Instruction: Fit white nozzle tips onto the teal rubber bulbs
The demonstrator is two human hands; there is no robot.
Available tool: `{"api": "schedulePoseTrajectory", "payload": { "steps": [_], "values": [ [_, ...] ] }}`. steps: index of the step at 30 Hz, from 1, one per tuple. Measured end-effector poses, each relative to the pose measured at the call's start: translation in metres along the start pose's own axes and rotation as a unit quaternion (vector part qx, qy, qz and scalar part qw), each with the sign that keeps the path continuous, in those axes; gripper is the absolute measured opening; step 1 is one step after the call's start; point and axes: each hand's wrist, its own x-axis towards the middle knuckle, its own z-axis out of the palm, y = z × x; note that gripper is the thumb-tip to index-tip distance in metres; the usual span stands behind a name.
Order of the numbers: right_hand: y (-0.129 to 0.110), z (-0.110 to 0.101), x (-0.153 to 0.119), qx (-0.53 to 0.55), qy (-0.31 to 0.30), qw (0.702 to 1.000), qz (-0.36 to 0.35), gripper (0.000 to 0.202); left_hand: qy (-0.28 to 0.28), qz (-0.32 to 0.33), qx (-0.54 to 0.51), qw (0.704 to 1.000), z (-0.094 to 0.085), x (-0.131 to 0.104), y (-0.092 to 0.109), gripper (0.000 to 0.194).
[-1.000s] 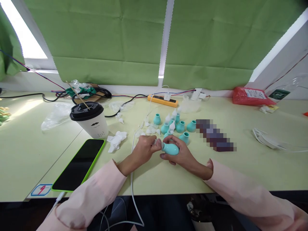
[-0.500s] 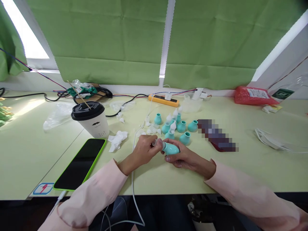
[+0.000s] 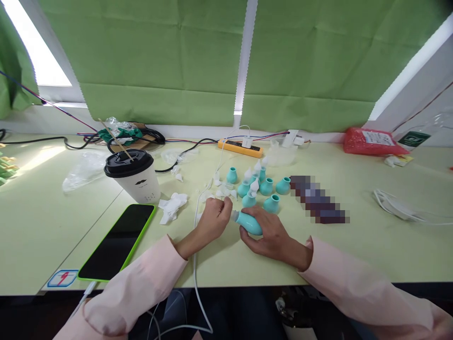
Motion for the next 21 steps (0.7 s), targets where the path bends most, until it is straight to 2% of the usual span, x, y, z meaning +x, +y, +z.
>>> {"api": "schedulePoseTrajectory", "payload": {
  "steps": [4, 10, 17, 21],
  "values": [
    [0.003, 0.004, 0.000, 0.013, 0.012, 1.000, 0.020, 0.025, 0.015, 0.032, 0.050, 0.998, 0.003, -0.002, 0.001, 0.036],
    [-0.003, -0.001, 0.007, 0.150, -0.047, 0.977, 0.147, 0.018, 0.010, 0.078, 0.107, 0.991, 0.003, -0.003, -0.001, 0.038],
    [-0.010, -0.009, 0.017, 0.308, -0.116, 0.900, 0.285, 0.019, 0.008, 0.114, 0.101, 0.988, 0.002, -0.005, 0.001, 0.035],
    [-0.012, -0.012, 0.022, 0.385, -0.147, 0.832, 0.372, 0.024, 0.009, 0.118, 0.087, 0.989, 0.002, -0.005, 0.000, 0.033]
  ]
}}
